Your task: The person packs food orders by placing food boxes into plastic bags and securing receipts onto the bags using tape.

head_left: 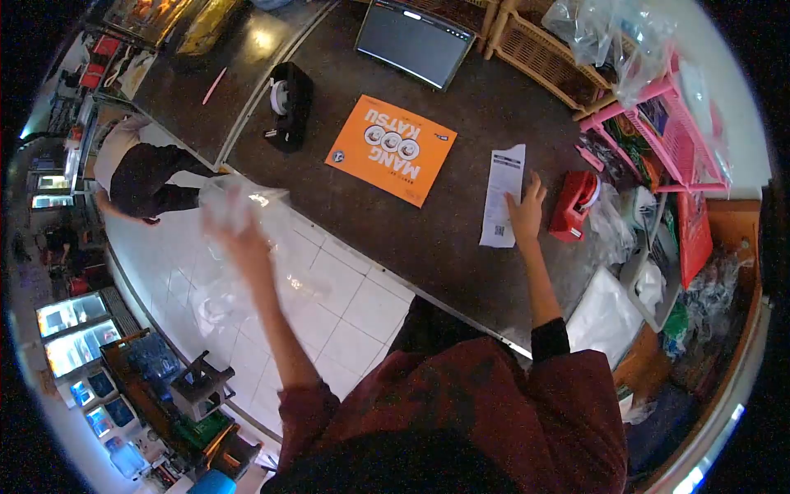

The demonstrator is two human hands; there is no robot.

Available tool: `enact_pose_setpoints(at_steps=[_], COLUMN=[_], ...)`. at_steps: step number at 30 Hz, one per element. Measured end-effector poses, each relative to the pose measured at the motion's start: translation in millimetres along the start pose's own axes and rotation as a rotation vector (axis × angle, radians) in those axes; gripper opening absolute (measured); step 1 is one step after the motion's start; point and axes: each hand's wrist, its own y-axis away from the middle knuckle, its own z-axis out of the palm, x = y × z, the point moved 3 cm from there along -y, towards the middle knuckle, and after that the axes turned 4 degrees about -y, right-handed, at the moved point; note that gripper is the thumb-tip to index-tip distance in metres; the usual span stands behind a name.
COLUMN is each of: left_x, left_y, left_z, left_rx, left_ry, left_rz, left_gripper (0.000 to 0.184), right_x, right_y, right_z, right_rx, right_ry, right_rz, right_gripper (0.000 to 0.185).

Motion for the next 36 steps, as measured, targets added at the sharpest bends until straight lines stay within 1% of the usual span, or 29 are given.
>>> enact_pose_setpoints(at_steps=[1, 2, 3, 4, 5, 6, 8, 9, 11, 13, 14, 15, 17, 18, 20, 21, 23, 24, 25, 26, 27, 28, 29, 31, 32, 33, 34, 35, 36], left_x=[-5.5, -15.2, -8.3, -1.2, -10.0, -16.9, -36.4, -49.9, -62.9, -52.9, -45.0, -39.6, -26.2, -10.3, 32.8, 54.7, 108.8, 132.7, 157.8, 180.5, 201.1, 221.1, 235.3, 257.1, 268.0, 274.5, 279.8, 282.7, 281.6], left_y=[-10.0, -23.2, -28.1, -30.8, -35.0, -40.7, -43.6, -40.4, -34.0, -15.3, -6.9, -1.7, 2.6, 4.8, 12.5, 12.5, 16.8, 18.7, 22.1, 27.9, 34.1, 43.6, 54.3, 76.7, 86.2, 92.6, 97.8, 103.6, 105.5], left_z=[38.7, 83.4, 109.9, 135.6, 162.4, 180.7, 216.1, 226.2, 226.8, 208.6, 197.6, 189.5, 169.5, 155.1, 124.5, 107.8, 65.8, 44.3, 23.5, 5.5, -12.7, -27.1, -33.3, -35.3, -43.4, -51.8, -60.2, -67.5, -69.3], left_rx=[-0.057, 0.057, -0.191, -0.348, -0.521, -0.524, -0.66, -0.664, -0.491, -0.486, -0.486, -0.494, -0.485, -0.482, -0.646, -0.636, -0.503, -0.497, -0.617, -0.738, -0.738, -0.881, -1.029, -1.102, -1.172, -1.184, -1.229, -1.273, -1.263], left_ry=[-0.141, -0.423, -0.148, 0.095, 0.079, 0.078, -0.002, -0.004, -0.025, 0.0, 0.031, 0.021, 0.163, 0.162, 0.003, 0.005, 0.248, 0.255, 0.435, 0.617, 0.632, 0.712, 0.79, 1.044, 1.205, 1.217, 1.38, 1.537, 1.62], left_rz=[0.198, 0.55, 0.304, 0.007, -0.11, -0.103, -0.154, -0.152, 0.217, 0.177, 0.137, 0.137, 0.175, 0.173, 0.077, 0.081, 0.455, 0.46, 0.418, 0.376, 0.389, 0.387, 0.388, 0.607, 0.617, 0.643, 0.547, 0.44, 0.376], left_gripper=[0.045, 0.052, 0.054, 0.057, 0.059, 0.059, 0.057, 0.057, 0.059, 0.058, 0.057, 0.057, 0.057, 0.057, 0.053, 0.053, 0.046, 0.046, 0.043, 0.041, 0.041, 0.044, 0.047, 0.047, 0.045, 0.045, 0.048, 0.05, 0.049], right_x=[-3.5, -13.9, -35.3, -54.1, -62.9, -70.7, -75.3, -91.7, -115.5, -124.4, -122.3, -124.6, -134.3, -99.9, -92.8, -89.5, -82.0, -67.8, -64.2, -44.1, -33.8, -29.6, 3.2, -56.0, -56.7, -54.9, -72.0, -107.5, -139.0], right_y=[-5.8, -11.8, -16.1, -19.7, -19.3, -17.5, -11.8, -8.4, -4.6, -5.3, -9.0, -10.2, -14.1, -11.1, -5.0, -2.9, 7.4, 9.9, 14.8, 17.3, 25.1, 26.8, 31.4, 50.1, 60.6, 73.7, 90.5, 108.7, 124.7], right_z=[3.6, 4.2, 2.8, 7.0, 24.7, 47.9, 103.2, 111.7, 116.6, 109.7, 112.7, 101.4, 70.4, 101.3, 66.2, 39.8, -29.2, -60.3, -98.2, -130.8, -173.7, -206.7, -236.0, -306.2, -330.5, -350.3, -358.4, -364.1, -366.0], right_rx=[0.086, 0.089, 0.099, 0.111, -0.019, -0.147, -0.435, -0.405, -0.377, -0.138, -0.179, -0.181, -0.336, -0.305, -0.5, -0.443, -0.333, -0.332, -0.219, -0.056, 0.046, 0.073, 0.12, 0.262, 0.272, 0.281, 0.311, 0.461, 0.582], right_ry=[0.309, 0.303, 0.343, 0.385, 0.118, -0.148, -0.349, -0.363, -0.384, -0.604, -0.937, -0.94, -0.939, -0.893, -1.107, -1.14, -1.134, -1.062, -1.149, -1.052, -0.882, -1.127, -1.195, -1.247, -1.327, -1.408, -1.408, -1.006, -0.586], right_rz=[-0.089, -0.089, -0.138, -0.185, -0.177, -0.168, 0.12, 0.123, 0.127, 0.153, 0.246, 0.258, 0.559, 0.506, 0.609, 0.628, 0.663, 0.699, 0.61, 0.51, 0.535, 0.424, 0.439, 0.433, 0.424, 0.412, 0.398, 0.13, -0.115], right_gripper=[0.067, 0.067, 0.059, 0.053, 0.05, 0.05, 0.049, 0.052, 0.054, 0.061, 0.068, 0.068, 0.068, 0.066, 0.059, 0.055, 0.049, 0.046, 0.045, 0.045, 0.047, 0.048, 0.059, 0.052, 0.052, 0.051, 0.051, 0.049, 0.047])
